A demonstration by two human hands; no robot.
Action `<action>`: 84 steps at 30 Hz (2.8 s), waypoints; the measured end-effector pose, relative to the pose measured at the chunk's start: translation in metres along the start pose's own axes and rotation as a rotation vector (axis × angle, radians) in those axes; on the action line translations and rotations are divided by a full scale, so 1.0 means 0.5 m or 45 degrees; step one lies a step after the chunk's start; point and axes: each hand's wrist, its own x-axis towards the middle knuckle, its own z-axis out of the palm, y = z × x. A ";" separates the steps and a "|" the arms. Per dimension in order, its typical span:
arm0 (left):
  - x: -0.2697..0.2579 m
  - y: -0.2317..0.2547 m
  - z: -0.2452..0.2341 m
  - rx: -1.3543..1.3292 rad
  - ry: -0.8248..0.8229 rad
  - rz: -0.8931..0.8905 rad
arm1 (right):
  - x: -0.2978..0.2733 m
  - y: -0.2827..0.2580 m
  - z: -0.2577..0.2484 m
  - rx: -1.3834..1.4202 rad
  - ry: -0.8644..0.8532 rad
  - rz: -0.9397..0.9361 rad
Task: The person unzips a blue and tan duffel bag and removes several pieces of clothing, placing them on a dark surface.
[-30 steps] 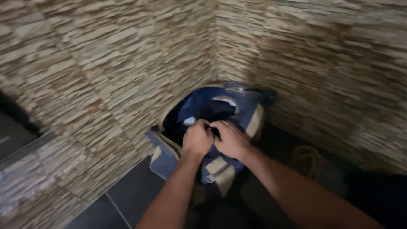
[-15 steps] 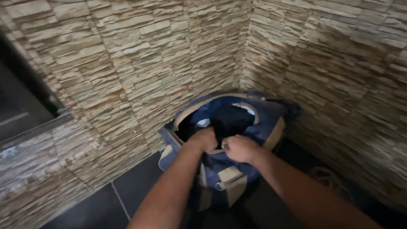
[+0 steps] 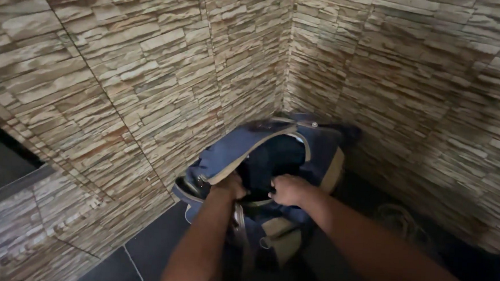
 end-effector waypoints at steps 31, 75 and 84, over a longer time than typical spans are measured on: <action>0.176 -0.021 0.079 -0.751 0.440 0.107 | 0.218 0.197 0.067 0.568 0.682 -0.060; -0.031 0.005 -0.115 -2.136 0.098 0.191 | 0.147 0.076 -0.057 1.247 0.182 -0.488; -0.024 -0.008 -0.203 -2.650 0.537 -0.123 | 0.109 0.090 -0.099 1.528 -0.026 -0.039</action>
